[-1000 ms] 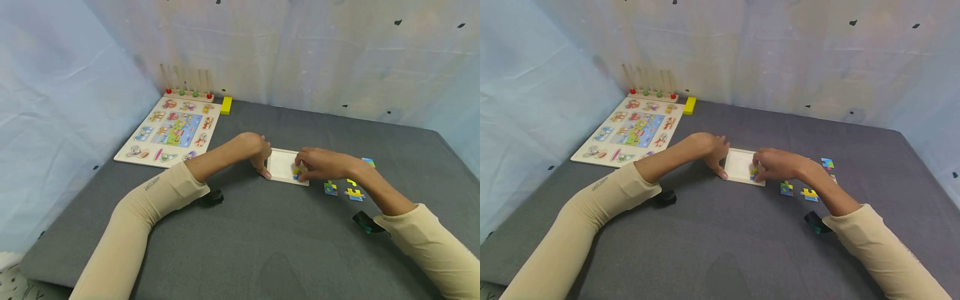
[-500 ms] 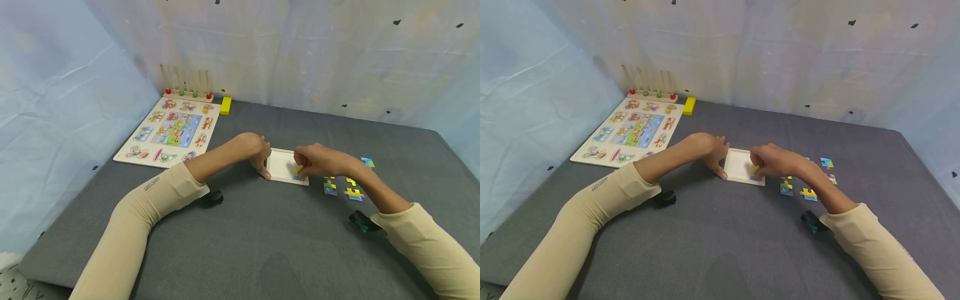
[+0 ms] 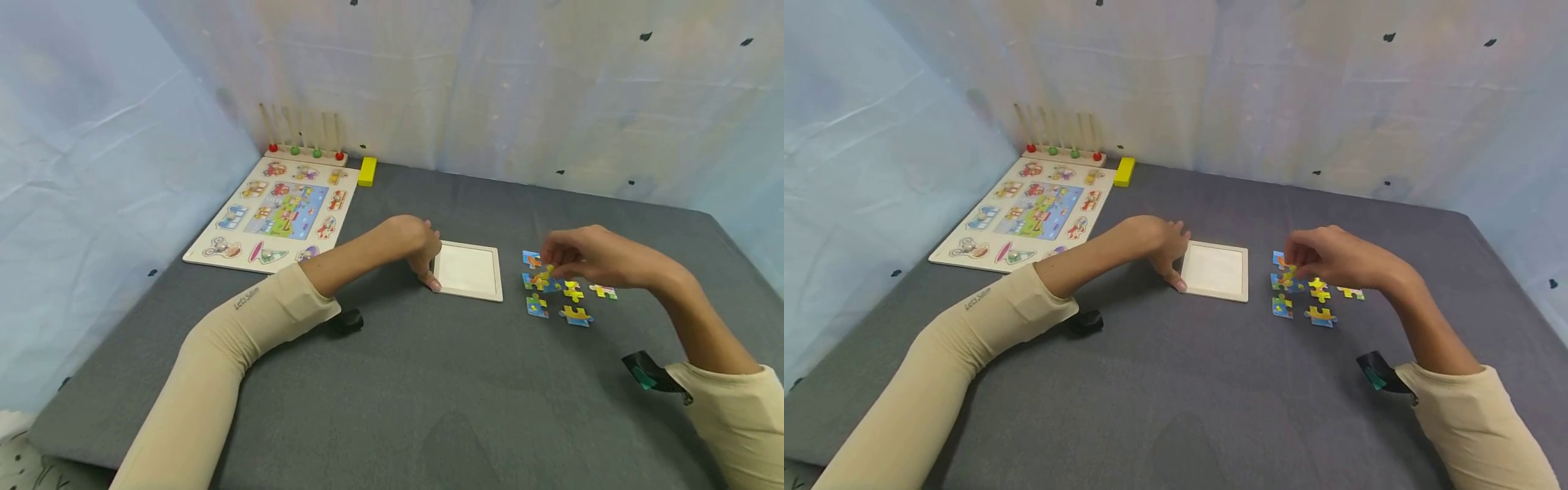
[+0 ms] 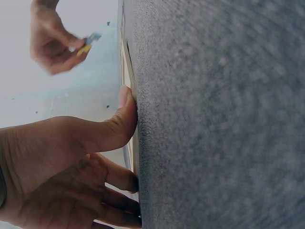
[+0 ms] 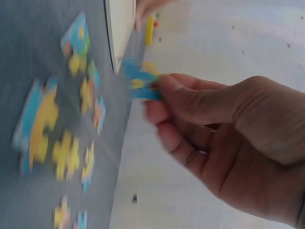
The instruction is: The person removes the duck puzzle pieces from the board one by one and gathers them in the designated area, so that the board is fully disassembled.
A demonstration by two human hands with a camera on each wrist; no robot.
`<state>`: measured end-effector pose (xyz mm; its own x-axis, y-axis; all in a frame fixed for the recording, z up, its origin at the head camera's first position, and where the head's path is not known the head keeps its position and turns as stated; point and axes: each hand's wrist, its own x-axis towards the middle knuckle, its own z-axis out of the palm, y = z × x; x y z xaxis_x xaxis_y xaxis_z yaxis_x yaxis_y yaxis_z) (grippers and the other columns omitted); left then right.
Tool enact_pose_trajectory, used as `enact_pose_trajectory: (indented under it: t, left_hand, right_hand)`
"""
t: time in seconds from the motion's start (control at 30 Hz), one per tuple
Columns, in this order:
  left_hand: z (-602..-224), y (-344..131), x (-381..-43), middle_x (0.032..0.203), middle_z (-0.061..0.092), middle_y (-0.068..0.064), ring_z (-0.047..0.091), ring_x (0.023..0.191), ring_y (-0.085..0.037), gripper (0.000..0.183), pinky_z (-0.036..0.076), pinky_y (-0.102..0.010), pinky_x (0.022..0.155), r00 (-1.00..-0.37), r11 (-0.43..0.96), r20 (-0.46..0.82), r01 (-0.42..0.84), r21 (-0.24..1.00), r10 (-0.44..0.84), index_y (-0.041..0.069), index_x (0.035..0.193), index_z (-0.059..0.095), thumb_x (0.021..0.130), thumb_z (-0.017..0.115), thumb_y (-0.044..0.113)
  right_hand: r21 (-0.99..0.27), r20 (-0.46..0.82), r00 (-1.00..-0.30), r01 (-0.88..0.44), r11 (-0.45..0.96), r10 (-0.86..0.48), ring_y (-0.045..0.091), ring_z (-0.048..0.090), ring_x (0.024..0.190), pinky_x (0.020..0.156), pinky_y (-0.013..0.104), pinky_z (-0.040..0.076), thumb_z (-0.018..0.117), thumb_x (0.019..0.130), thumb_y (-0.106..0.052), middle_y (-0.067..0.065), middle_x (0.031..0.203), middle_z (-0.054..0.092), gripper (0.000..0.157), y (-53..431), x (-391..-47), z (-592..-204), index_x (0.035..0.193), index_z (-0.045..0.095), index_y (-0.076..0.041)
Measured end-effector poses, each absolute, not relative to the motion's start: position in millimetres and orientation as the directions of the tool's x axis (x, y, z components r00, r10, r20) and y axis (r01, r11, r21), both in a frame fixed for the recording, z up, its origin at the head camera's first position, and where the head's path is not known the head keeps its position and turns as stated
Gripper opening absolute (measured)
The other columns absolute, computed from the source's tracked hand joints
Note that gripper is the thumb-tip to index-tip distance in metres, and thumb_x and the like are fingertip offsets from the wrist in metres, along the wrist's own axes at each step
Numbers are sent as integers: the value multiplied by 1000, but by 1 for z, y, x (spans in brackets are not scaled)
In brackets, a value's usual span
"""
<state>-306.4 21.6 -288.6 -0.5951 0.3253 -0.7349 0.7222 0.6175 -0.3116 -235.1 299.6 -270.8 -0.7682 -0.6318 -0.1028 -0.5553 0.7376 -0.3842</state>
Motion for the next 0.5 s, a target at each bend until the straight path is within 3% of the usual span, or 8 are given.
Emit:
enact_pose_trajectory:
  t: [0.2, 0.5]
  left_hand:
    - [-287, 20, -306, 177, -2, -18, -6, 165, -38, 107, 3, -50, 136, -589, 621, -737, 724, -301, 330, 5, 168, 9, 98, 40, 79]
    - [-286, 16, -306, 177, -2, -17, -7, 165, -37, 107, 3, -50, 136, -594, 626, -736, 718, -304, 324, 4, 168, 7, 98, 39, 79]
  right_hand:
    - [-384, -319, -771, -426, 819, -551, 4, 62, 73, 66, 26, 54, 73, 96, -3, -4, 83, 66, 12, 343, -231, -273, 101, 65, -11]
    - [-406, -506, -727, -272, 872, -463, 8, 59, 65, 60, 27, 51, 74, 94, -3, 0, 76, 64, 18, 374, -239, -288, 102, 58, -5]
